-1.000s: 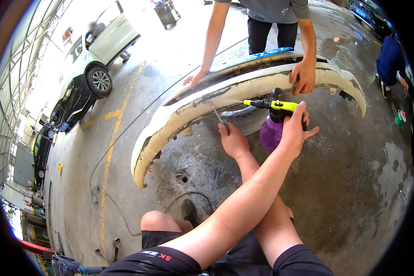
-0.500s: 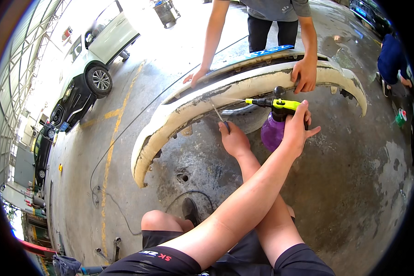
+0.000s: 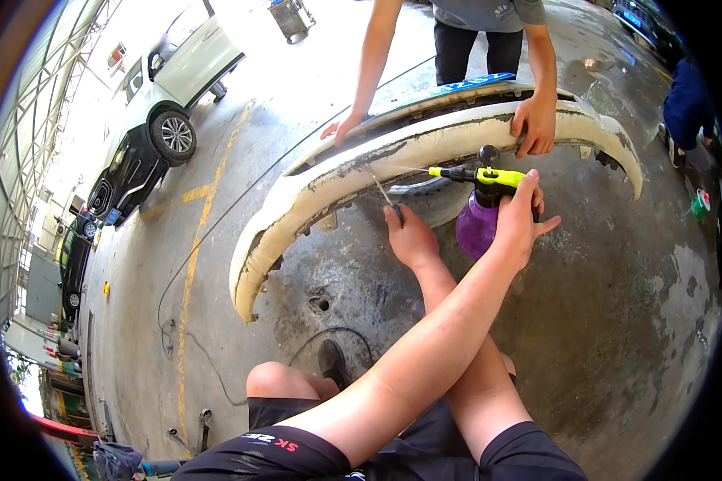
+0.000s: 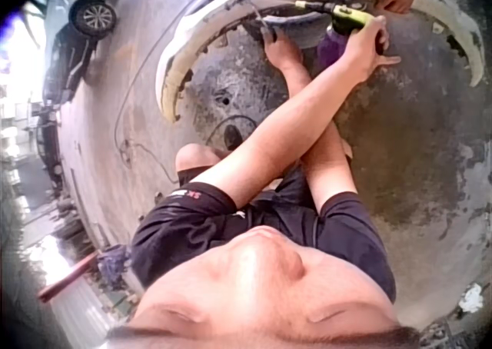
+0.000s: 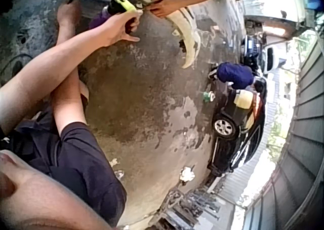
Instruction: The person sits on the floor and repairs a detached white car bumper held by an assistant. They use a screwdriver to probe a crack, apply liquid from a spray bottle, and heat the area with a red heat gun to smooth the plastic.
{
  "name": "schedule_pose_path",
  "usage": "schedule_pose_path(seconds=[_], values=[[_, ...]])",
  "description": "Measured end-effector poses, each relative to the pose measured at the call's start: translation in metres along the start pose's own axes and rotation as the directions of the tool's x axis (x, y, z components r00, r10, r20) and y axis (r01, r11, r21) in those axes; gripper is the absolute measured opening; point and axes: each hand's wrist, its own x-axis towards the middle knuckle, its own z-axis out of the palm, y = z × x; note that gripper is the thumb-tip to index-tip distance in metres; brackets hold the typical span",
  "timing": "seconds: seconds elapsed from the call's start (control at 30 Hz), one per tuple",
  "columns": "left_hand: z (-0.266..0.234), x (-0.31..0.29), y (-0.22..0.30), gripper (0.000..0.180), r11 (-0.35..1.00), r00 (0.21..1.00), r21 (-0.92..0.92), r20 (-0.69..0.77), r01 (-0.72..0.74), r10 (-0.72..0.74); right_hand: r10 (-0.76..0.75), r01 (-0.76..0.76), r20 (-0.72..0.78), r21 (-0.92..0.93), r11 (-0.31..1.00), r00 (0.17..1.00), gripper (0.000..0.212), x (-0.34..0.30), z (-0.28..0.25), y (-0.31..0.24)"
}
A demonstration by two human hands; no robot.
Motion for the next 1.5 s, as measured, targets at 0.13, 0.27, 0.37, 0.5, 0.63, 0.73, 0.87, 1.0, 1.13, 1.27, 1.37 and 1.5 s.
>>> schedule_pose_path(seconds=[0.13,0.27,0.37,0.5,0.63,0.73,0.87,1.0,1.13,1.27,1.37,1.5], values=[[0.0,0.001,-0.001,0.035,1.0,1.0,-0.013,0.001,0.002,-0.002,-0.008,0.008,-0.006,-0.003,1.0,1.0,0.054,0.003,0.001,0.004],[-0.002,0.002,0.0,0.035,1.0,1.0,-0.02,-0.003,0.0,0.0,-0.018,0.018,-0.011,0.005,1.0,1.0,0.054,0.003,0.003,0.003],[-0.003,0.003,0.0,0.035,1.0,1.0,-0.025,-0.004,-0.002,0.002,-0.025,0.026,-0.02,0.005,1.0,0.999,0.053,0.003,0.005,0.004],[-0.002,0.003,-0.002,0.034,1.0,1.0,-0.028,0.0,0.0,0.0,-0.026,0.026,-0.025,-0.005,1.0,0.999,0.053,0.006,0.005,0.007],[-0.002,0.003,-0.002,0.033,1.0,1.0,-0.028,0.0,0.004,-0.004,-0.007,0.007,-0.012,-0.004,1.0,1.0,0.053,0.004,0.003,0.005],[-0.003,0.002,0.0,0.033,1.0,1.0,-0.031,0.0,0.001,-0.001,-0.01,0.01,-0.022,-0.014,1.0,1.0,0.054,0.003,0.004,0.003],[-0.004,0.003,0.0,0.033,1.0,1.0,-0.028,0.003,-0.002,0.002,-0.006,0.005,-0.021,-0.008,1.0,1.0,0.054,0.004,0.005,0.004],[-0.002,0.002,0.0,0.033,1.0,1.0,-0.019,-0.003,-0.003,0.003,-0.008,0.008,-0.015,0.006,1.0,1.0,0.054,0.006,0.006,0.007],[-0.004,0.002,0.001,0.033,1.0,1.0,-0.018,-0.008,-0.006,0.005,-0.012,0.012,-0.018,0.007,1.0,1.0,0.054,0.006,0.007,0.008],[-0.003,0.002,0.001,0.032,1.0,1.0,-0.018,0.0,-0.005,0.005,-0.009,0.009,-0.015,0.014,1.0,1.0,0.054,0.008,0.007,0.011],[-0.003,0.0,0.002,0.032,1.0,1.0,-0.005,-0.002,-0.009,0.009,-0.013,0.013,-0.009,0.03,0.999,1.0,0.054,0.007,0.009,0.01],[-0.003,0.0,0.003,0.032,1.0,1.0,-0.004,0.003,-0.007,0.007,-0.003,0.003,-0.012,0.024,1.0,1.0,0.054,0.007,0.009,0.011]])
